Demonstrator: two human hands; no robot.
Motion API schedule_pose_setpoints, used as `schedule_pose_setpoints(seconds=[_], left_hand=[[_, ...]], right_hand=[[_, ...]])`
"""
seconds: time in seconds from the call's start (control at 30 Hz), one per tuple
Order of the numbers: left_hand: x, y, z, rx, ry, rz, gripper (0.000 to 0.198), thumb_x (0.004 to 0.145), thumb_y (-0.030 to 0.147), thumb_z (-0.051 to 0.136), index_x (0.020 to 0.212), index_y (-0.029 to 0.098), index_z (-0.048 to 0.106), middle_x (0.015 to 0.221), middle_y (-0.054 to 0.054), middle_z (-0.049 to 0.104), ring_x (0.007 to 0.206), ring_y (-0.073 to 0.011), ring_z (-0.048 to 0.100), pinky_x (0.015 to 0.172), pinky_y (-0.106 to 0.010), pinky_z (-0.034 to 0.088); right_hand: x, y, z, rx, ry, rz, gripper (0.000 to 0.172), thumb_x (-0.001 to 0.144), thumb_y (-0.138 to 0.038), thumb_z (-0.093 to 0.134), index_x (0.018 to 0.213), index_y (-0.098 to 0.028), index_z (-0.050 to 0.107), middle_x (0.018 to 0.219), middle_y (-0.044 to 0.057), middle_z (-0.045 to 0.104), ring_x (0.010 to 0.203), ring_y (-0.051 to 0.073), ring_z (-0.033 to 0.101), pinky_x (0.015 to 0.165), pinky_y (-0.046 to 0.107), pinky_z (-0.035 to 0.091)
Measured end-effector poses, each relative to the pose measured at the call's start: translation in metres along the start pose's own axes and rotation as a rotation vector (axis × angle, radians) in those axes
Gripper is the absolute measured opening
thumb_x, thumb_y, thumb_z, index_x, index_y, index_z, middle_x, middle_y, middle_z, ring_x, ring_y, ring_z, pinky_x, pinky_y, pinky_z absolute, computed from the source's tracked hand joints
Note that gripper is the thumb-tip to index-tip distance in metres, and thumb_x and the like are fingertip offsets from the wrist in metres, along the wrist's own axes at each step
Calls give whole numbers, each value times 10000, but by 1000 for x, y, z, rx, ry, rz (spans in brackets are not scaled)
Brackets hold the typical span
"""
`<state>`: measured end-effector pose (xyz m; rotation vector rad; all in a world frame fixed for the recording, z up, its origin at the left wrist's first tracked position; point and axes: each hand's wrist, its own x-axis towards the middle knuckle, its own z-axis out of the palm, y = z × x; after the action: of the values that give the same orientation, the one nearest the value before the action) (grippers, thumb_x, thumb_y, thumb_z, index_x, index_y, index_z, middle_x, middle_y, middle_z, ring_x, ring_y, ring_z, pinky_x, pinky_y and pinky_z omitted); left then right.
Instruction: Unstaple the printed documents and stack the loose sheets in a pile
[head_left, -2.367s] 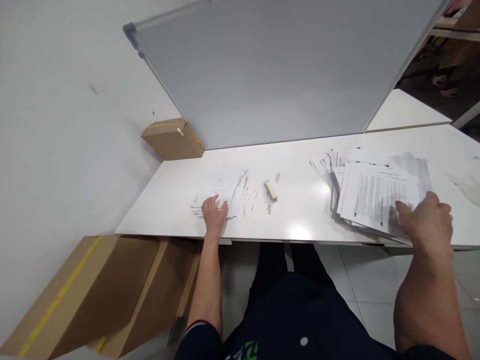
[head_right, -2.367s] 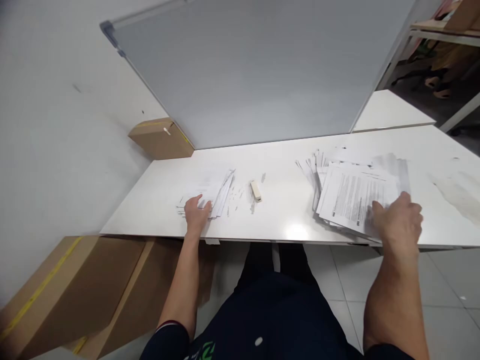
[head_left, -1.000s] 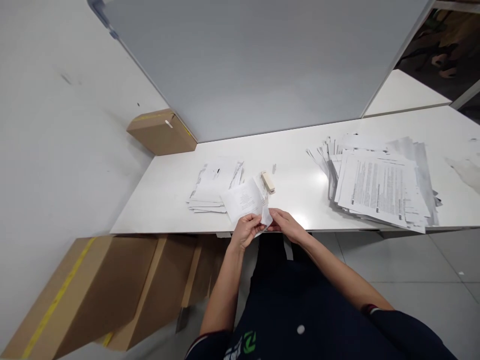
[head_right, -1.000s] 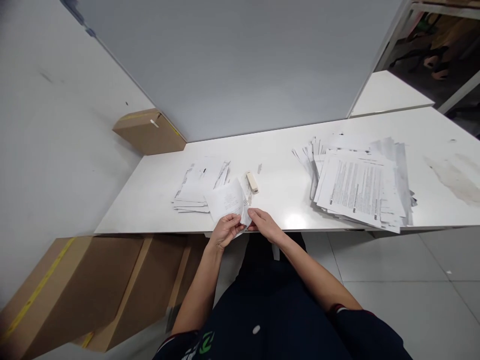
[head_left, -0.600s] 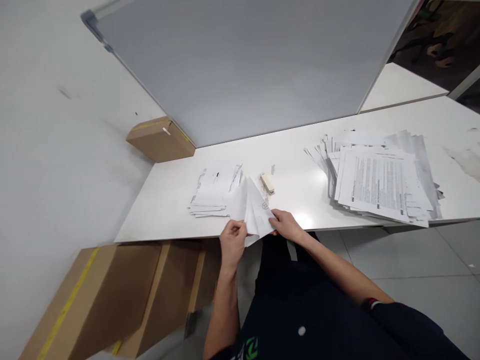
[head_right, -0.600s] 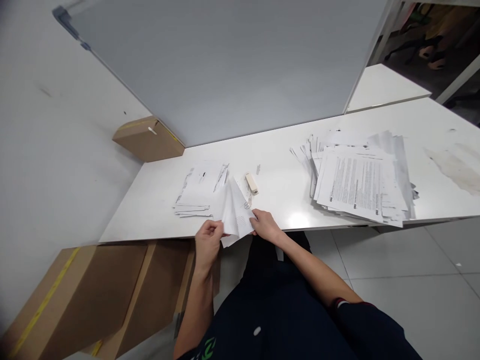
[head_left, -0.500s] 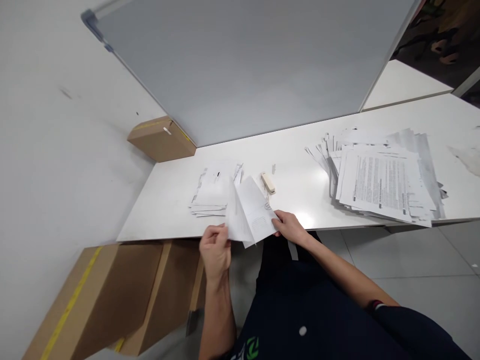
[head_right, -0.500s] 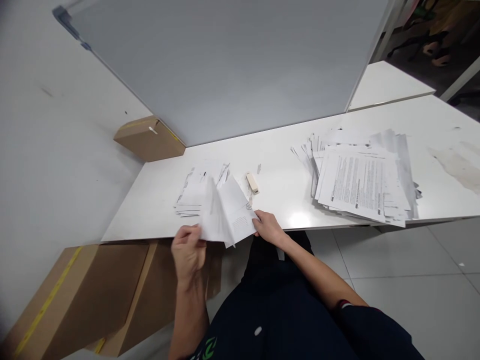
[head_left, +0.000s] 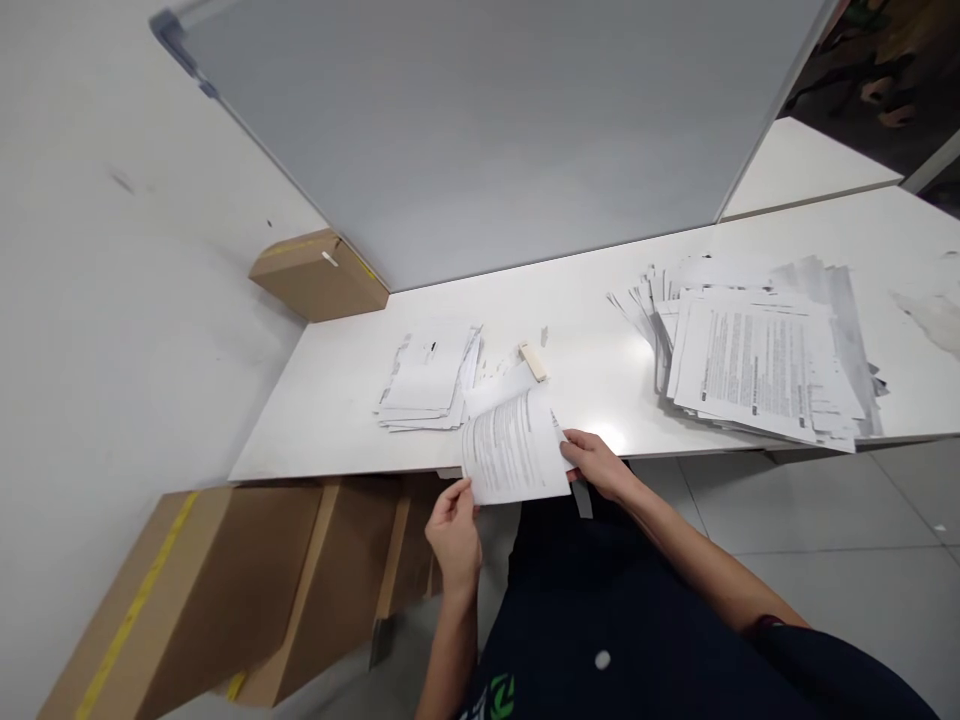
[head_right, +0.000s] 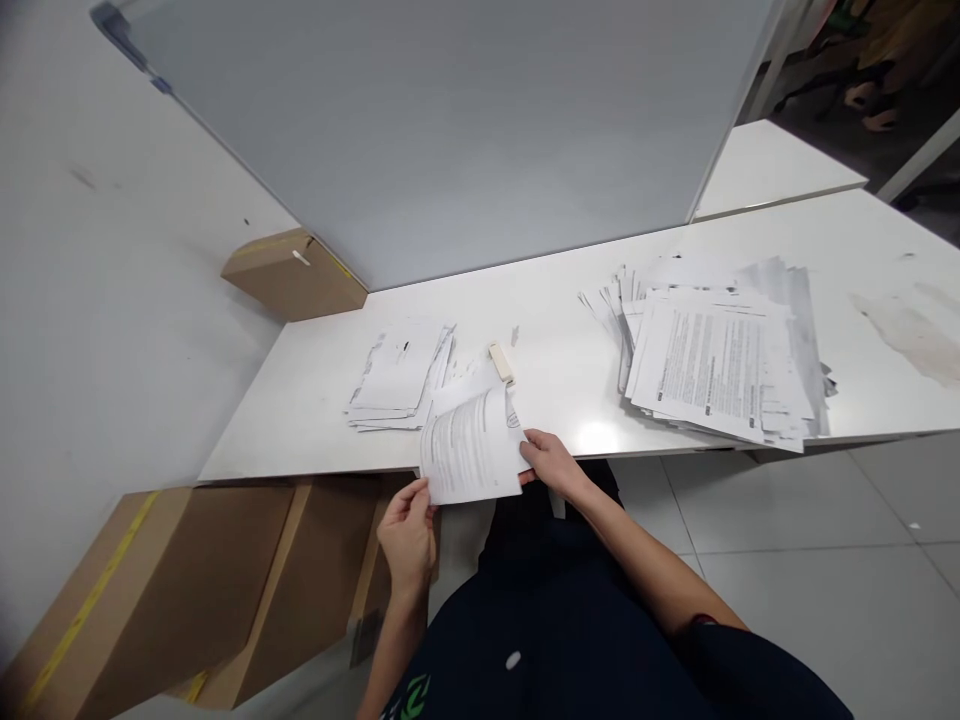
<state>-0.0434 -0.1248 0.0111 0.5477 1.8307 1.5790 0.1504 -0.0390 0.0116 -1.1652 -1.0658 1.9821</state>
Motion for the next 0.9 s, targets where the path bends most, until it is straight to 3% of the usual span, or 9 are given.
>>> schedule_pose_setpoints(seconds=[0.13,0.33,0.47,0.7,0.77,0.9], left_hand=[[-12,-19,-1,97,-28,-38,218,661,297,626,848,184,638,802,-22,648,653,-117,582,615,-240,490],[-18,-30,4,-80,16,-169,175,637,285,630,775,177,620,767,-20,632,660,-126,593,577,-242,500],[-26,-38,1,10,-58,-214,185,628,293,624,766,169,623,775,-29,634,592,-120,591,540,-242,502],[-38,-39,-2,238,-288,-227,221,605,326,615,708,132,633,627,-20,624,457,-114,564,449,-226,471],[-38,-42,-4,230,-270,-221,224,603,333,618,699,131,623,612,-16,615,444,-110,557,439,-222,467],[-36,-55,-11,175,-124,-230,296,595,382,635,751,131,611,652,-16,618,451,-108,557,455,-242,488]], right_hand=[[-6,5,-4,-21,51,46,274,757,-292,448,970,-189,586,836,30,641,721,151,588,515,212,470],[-19,10,-12,-48,114,101,270,751,-303,419,924,-188,591,837,42,623,719,159,571,531,222,475],[-27,17,-19,-117,155,114,294,769,-358,393,899,-184,593,874,57,619,781,189,569,534,237,474],[-31,21,-16,-283,38,-177,280,732,-361,500,862,-149,627,744,49,632,766,214,555,668,310,442],[-31,23,-14,-216,43,-131,296,761,-384,454,823,-148,621,681,40,614,702,194,544,614,292,428],[-33,34,-19,-134,79,-39,266,741,-417,494,696,-162,550,571,-16,513,523,108,444,487,224,349]])
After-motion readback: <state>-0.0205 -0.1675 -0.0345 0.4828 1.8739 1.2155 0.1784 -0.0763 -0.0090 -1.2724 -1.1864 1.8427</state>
